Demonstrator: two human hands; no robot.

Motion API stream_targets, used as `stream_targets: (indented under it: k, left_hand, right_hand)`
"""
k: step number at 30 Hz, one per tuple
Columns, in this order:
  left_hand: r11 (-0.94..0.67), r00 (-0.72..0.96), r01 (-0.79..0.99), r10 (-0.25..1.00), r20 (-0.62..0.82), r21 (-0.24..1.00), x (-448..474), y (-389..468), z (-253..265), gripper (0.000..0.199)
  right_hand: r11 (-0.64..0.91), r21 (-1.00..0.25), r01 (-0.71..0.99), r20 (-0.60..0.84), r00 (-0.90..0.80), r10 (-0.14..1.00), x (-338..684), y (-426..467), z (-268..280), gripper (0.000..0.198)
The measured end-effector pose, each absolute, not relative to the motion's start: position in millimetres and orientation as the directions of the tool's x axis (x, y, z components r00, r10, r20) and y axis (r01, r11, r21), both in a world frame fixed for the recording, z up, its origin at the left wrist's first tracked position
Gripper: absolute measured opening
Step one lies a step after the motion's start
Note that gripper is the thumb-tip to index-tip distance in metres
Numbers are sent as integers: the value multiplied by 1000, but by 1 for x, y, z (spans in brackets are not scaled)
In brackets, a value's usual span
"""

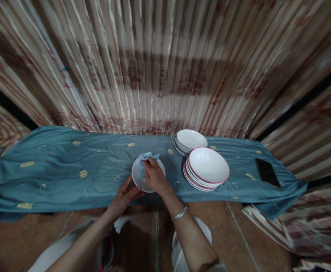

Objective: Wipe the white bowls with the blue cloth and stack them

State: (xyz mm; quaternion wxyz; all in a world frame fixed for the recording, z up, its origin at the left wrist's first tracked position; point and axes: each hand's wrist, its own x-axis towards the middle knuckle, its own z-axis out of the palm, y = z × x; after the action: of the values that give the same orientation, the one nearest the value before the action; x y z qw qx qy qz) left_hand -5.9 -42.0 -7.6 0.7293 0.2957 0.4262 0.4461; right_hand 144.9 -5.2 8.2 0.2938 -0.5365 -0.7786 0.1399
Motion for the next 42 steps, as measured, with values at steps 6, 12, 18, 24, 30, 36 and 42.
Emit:
stream_targets:
  k: [6, 12, 18, 24, 30, 36, 42]
  left_hand:
    - [417, 248, -340, 904, -347, 843, -6, -41, -8, 105]
    - [277, 315, -186, 926, -210, 943, -6, -39, -14, 90]
    - [203, 298, -39, 937, -182, 978, -7, -33, -16, 85]
    - [168, 223, -69, 963, -149, 983, -3, -27, -17, 78]
    - [188, 257, -236, 958, -125, 953, 3, -27, -20, 85]
    - [190, 275, -245, 954, -120, 951, 3, -28, -19, 86]
    - [221, 234, -236, 958, -166, 946, 5, -29, -13, 91]
  right_hand:
    - [212, -218, 953, 152, -182, 971, 159, -12, 20, 37]
    - [216, -245, 945, -60, -237, 970, 175, -18, 18, 29]
    - [269, -673, 689, -76, -427, 901, 181, -17, 11, 33]
    - [151, -939, 308, 30, -364, 931, 169, -14, 0, 34]
    - [296, -931, 214, 242, -245, 939, 157, -9, -4, 39]
    - [374, -793, 481, 347, -148, 926, 156, -3, -7, 47]
    - [240, -402, 884, 303, -119, 945, 168, -7, 5, 43]
